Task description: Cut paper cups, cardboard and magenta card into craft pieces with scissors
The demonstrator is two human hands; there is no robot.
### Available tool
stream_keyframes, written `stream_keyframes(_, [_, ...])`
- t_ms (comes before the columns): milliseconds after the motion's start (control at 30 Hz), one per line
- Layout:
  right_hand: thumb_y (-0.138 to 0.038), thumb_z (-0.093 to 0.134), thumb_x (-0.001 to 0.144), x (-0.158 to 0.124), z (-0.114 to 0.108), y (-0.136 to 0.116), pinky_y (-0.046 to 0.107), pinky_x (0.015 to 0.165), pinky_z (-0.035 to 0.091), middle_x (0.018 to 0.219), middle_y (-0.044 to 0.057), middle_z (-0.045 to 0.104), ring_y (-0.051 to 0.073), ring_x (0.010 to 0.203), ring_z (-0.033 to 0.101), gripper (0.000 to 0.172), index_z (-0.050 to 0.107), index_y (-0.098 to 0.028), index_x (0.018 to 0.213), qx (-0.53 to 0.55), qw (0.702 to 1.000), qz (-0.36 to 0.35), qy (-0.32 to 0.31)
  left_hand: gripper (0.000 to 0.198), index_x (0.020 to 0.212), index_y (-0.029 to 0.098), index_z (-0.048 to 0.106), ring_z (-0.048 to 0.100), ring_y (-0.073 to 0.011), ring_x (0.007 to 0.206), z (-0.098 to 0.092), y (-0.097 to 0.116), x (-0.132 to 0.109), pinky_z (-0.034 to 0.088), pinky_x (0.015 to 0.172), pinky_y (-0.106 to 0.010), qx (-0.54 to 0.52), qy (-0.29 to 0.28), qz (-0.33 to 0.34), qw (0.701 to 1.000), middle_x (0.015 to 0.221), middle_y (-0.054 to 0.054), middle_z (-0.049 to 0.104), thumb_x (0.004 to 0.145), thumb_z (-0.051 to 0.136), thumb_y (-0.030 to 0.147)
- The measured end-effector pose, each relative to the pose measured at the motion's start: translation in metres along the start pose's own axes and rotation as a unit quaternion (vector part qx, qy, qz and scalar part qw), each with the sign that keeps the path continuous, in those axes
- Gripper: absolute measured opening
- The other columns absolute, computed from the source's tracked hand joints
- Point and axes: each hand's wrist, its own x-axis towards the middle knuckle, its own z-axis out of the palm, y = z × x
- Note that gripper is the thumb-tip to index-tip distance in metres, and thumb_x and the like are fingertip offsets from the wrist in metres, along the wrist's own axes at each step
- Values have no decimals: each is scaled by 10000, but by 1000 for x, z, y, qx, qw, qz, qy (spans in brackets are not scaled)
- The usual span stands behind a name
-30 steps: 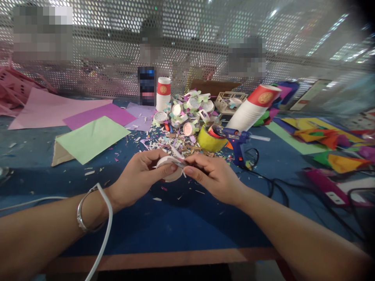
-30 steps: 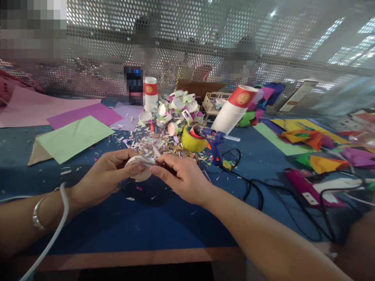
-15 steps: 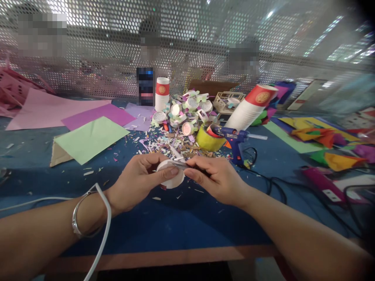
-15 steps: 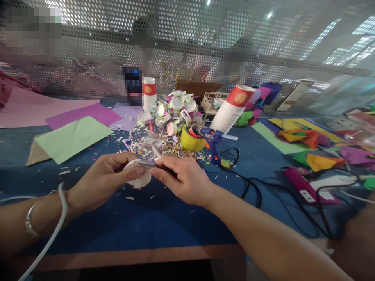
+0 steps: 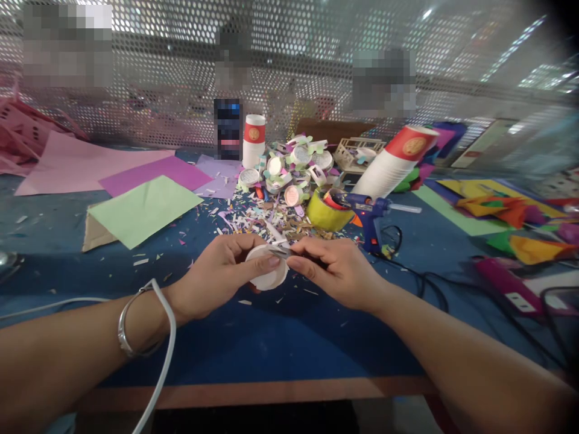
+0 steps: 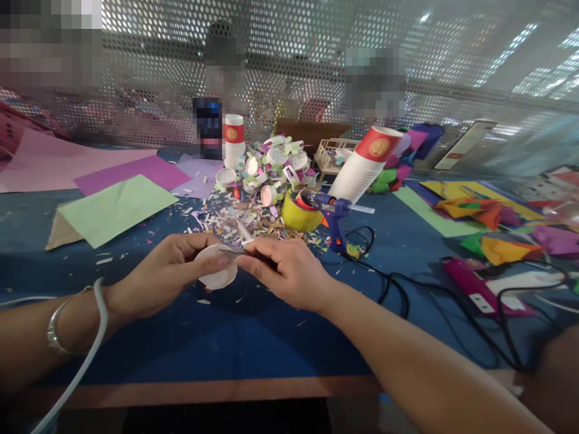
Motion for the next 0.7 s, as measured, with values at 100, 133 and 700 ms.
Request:
stream_keyframes(100, [-403,542,1003,0,0,-1,207,550,357,651,-30,531,78,560,470,304,663,-150,884,-1,1000,-16,1,268,737,135,633,516,-79,589,-1,1,-1,404,522,-167,13,-6,-9,1000,652,22,593,866,709,358])
stream_keyframes(133, [-399,545,1002,0,0,-1,206,546,353,644,-33,524,75,554,464,302,661,-150,876,-3,1000,-18,1,272,735,136,632,516,-79,590,-1,2,-1,406,524,-166,16,-7,-11,1000,652,22,592,864,712,362])
stream_keyframes(700, [-398,532,1007,0,1,2,217,556,349,655,-33,541,78,566,488,292,656,-171,874,-10,1000,-8,-16,288,742,145,652,533,-92,591,-2,3,1,486,498,-175,-49,-25,-97,994,665,12,598,787,786,396])
